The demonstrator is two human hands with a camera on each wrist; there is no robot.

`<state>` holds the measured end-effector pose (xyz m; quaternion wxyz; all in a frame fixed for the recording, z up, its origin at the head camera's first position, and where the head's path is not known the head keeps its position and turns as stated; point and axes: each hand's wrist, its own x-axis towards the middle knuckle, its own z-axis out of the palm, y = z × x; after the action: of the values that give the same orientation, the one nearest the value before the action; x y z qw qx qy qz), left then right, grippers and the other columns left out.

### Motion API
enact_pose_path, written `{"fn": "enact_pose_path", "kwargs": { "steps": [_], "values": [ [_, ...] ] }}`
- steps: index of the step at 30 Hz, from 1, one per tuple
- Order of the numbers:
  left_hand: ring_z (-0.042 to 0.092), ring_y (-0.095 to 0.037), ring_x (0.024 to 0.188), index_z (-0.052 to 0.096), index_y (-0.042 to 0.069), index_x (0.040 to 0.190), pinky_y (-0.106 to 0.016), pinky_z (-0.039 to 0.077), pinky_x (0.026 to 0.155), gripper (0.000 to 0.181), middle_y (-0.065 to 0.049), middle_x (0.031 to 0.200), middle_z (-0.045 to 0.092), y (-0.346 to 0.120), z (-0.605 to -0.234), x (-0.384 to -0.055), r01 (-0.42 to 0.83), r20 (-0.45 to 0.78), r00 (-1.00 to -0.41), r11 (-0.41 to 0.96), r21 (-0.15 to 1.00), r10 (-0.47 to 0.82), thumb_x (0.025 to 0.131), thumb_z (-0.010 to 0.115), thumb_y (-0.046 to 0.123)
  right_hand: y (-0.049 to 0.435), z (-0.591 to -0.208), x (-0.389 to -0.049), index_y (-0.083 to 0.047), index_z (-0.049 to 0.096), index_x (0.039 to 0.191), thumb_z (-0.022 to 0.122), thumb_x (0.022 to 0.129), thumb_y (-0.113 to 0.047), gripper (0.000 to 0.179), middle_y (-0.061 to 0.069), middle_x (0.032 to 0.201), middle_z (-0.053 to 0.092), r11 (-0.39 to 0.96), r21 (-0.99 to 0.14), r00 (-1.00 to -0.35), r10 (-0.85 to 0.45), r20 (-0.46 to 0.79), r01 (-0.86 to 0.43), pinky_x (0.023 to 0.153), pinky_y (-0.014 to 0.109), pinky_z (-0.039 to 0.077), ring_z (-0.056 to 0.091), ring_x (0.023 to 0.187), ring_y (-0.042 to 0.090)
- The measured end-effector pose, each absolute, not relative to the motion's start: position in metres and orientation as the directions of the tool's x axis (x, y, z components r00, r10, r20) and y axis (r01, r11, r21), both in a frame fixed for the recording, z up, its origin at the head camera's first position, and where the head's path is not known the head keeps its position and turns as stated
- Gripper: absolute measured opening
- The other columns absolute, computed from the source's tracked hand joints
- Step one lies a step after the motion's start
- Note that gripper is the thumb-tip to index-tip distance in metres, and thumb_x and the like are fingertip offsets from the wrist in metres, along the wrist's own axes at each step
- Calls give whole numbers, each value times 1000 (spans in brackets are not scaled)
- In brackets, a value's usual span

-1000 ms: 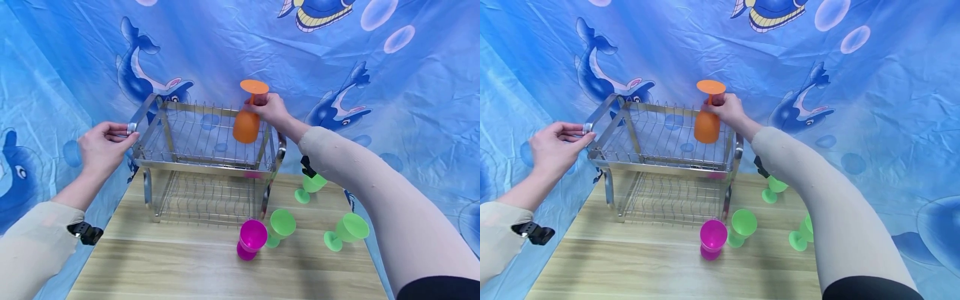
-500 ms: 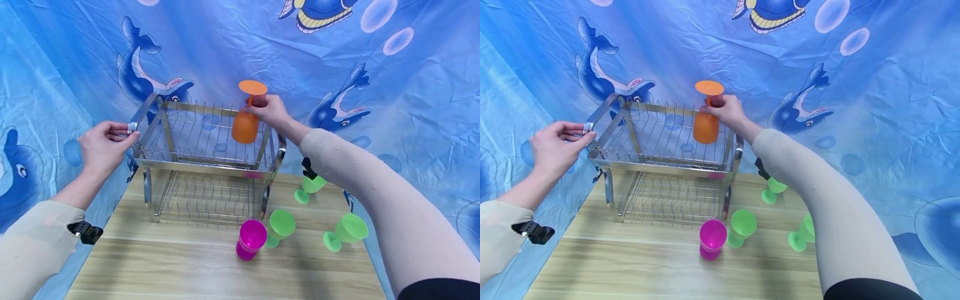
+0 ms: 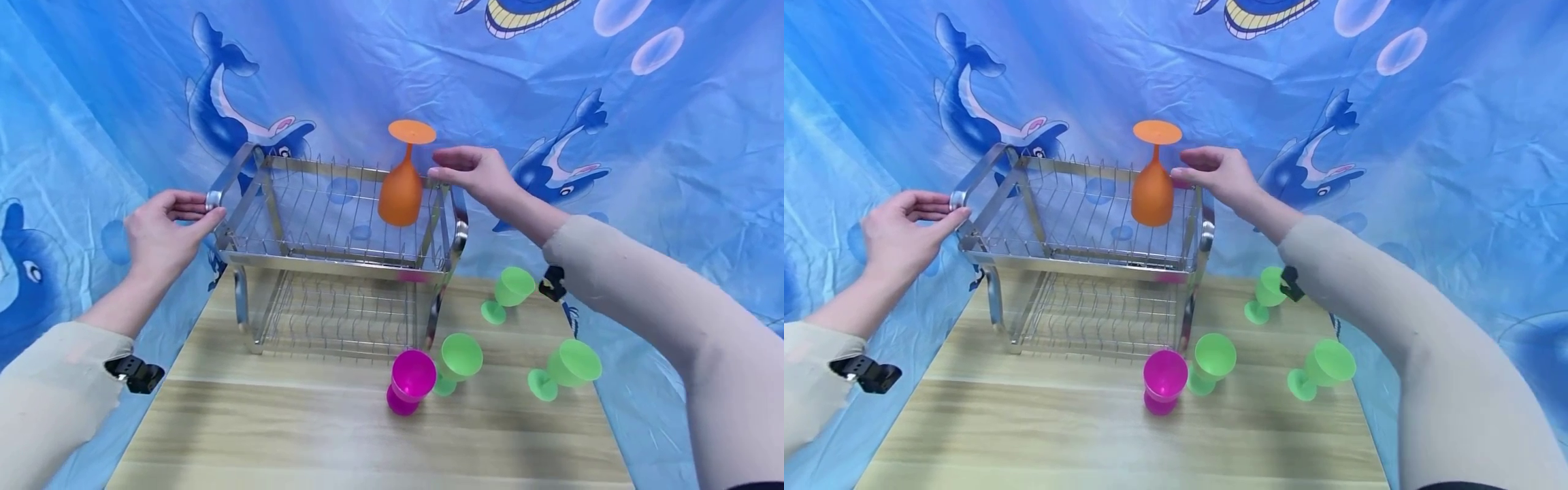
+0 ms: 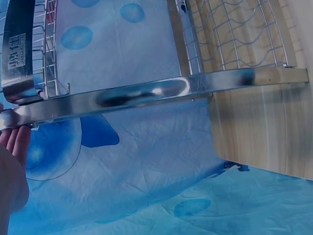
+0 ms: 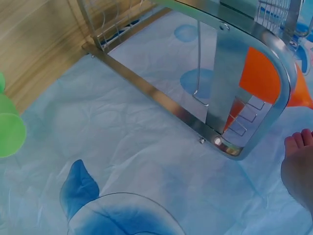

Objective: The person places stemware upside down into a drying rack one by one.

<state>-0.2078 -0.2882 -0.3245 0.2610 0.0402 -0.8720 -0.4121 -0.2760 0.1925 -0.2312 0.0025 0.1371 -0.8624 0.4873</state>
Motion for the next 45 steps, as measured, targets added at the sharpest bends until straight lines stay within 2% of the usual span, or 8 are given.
{"fn": "enact_pose_path", "kwargs": {
  "steps": [3, 10, 17, 22, 30, 32, 39, 45],
  "values": [
    [58, 19, 82, 72, 9, 129, -13, 41, 87, 53, 39, 90, 58, -290, -322, -208, 147, 412, -872, 660, 736, -265, 93, 83, 46, 208, -231, -262, -12, 65, 148, 82, 97, -38, 60, 7, 148, 66, 517, -821, -961, -246, 130, -243, 118, 41, 49, 61, 138, 21],
    [56, 19, 86, 69, 12, 133, -8, 44, 72, 56, 34, 97, 60, -298, -320, -204, 97, 354, -902, 683, 724, -247, 94, 80, 51, 241, -234, -230, -16, 62, 151, 80, 97, -40, 62, 6, 153, 62, 574, -778, -961, -241, 138, -256, 115, 37, 51, 58, 141, 23],
    [58, 16, 89, 69, 14, 136, -5, 44, 75, 56, 32, 99, 60, -304, -316, -201, 75, 324, -910, 662, 746, -261, 95, 79, 50, 266, -245, -204, -16, 62, 151, 80, 99, -33, 57, 4, 153, 62, 582, -765, -955, -252, 155, -277, 102, 16, 54, 60, 140, 21],
    [58, 15, 90, 68, 14, 137, -4, 44, 76, 56, 33, 100, 60, -309, -312, -197, 82, 331, -909, 667, 741, -255, 94, 80, 49, 280, -262, -190, -15, 61, 152, 78, 101, -26, 55, 5, 155, 61, 570, -770, -952, -260, 164, -288, 101, 13, 51, 57, 143, 20],
    [54, 21, 90, 63, 16, 146, 1, 43, 70, 64, 5, 125, 70, -317, -307, -178, 46, 308, -924, 732, 679, -227, 95, 78, 52, 301, -297, -163, -13, 56, 155, 83, 96, -13, 65, 10, 159, 56, 598, -741, -948, -261, 182, -306, 112, 11, 42, 48, 150, 29],
    [55, 21, 89, 64, 14, 144, 2, 45, 71, 62, 7, 122, 70, -320, -309, -170, 76, 325, -923, 732, 677, -206, 95, 80, 47, 304, -306, -154, -12, 54, 156, 84, 94, -11, 69, 12, 159, 55, 610, -725, -944, -269, 191, -320, 112, 9, 40, 47, 150, 33],
    [59, 21, 92, 71, 3, 131, 3, 45, 79, 49, 35, 105, 59, -318, -325, -142, 264, 492, -864, 733, 627, -110, 90, 89, 24, 310, -346, -131, -7, 44, 162, 89, 88, -9, 86, 20, 164, 46, 596, -713, -921, -335, 200, -371, 110, 3, 34, 43, 149, 47],
    [60, 24, 93, 75, 3, 124, 4, 43, 85, 49, 40, 108, 59, -302, -345, -123, 368, 563, -826, 736, 568, -21, 80, 95, 10, 311, -388, -122, -2, 39, 161, 90, 87, -9, 91, 23, 164, 42, 565, -742, -918, -355, 176, -361, 114, 5, 32, 39, 151, 48]
  ]
}}
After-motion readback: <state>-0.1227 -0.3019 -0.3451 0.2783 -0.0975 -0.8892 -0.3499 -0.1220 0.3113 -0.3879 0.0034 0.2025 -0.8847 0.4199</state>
